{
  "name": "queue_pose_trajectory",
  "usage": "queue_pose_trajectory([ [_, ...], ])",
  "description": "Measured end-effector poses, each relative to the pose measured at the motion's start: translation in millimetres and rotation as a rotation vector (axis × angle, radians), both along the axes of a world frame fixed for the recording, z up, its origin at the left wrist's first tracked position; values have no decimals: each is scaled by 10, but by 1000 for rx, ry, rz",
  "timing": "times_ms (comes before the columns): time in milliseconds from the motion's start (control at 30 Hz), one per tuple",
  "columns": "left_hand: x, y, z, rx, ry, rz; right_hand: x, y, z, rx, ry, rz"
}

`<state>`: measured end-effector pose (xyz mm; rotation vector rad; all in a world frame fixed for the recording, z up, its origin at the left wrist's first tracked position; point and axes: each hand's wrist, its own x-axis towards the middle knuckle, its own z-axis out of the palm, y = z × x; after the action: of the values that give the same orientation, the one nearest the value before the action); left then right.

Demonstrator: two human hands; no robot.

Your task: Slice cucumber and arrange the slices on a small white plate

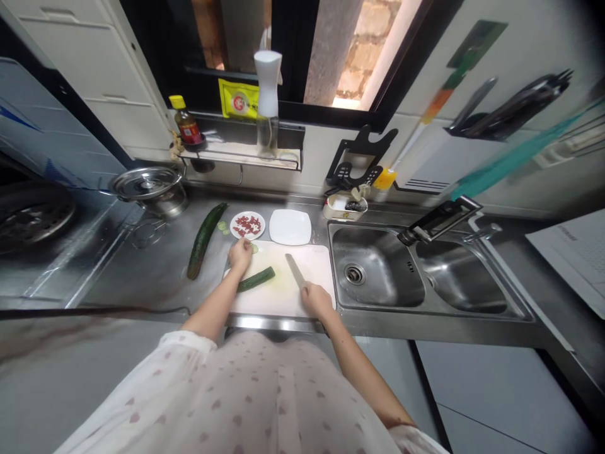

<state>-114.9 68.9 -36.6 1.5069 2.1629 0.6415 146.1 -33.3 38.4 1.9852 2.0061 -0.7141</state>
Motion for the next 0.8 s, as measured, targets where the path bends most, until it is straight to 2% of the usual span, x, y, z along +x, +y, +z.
queue_pose_trajectory([
  [133,1,-18,51,47,11,38,14,2,-9,1,2,5],
  [367,-36,-141,64,53,186,-124,18,22,12,-25,3,6],
  [500,-29,-158,62,19,240,-174,15,25,33,-34,0,6],
  [800,-9,-110,93,-16,265,-164,14,13,66,-31,21,-8],
])
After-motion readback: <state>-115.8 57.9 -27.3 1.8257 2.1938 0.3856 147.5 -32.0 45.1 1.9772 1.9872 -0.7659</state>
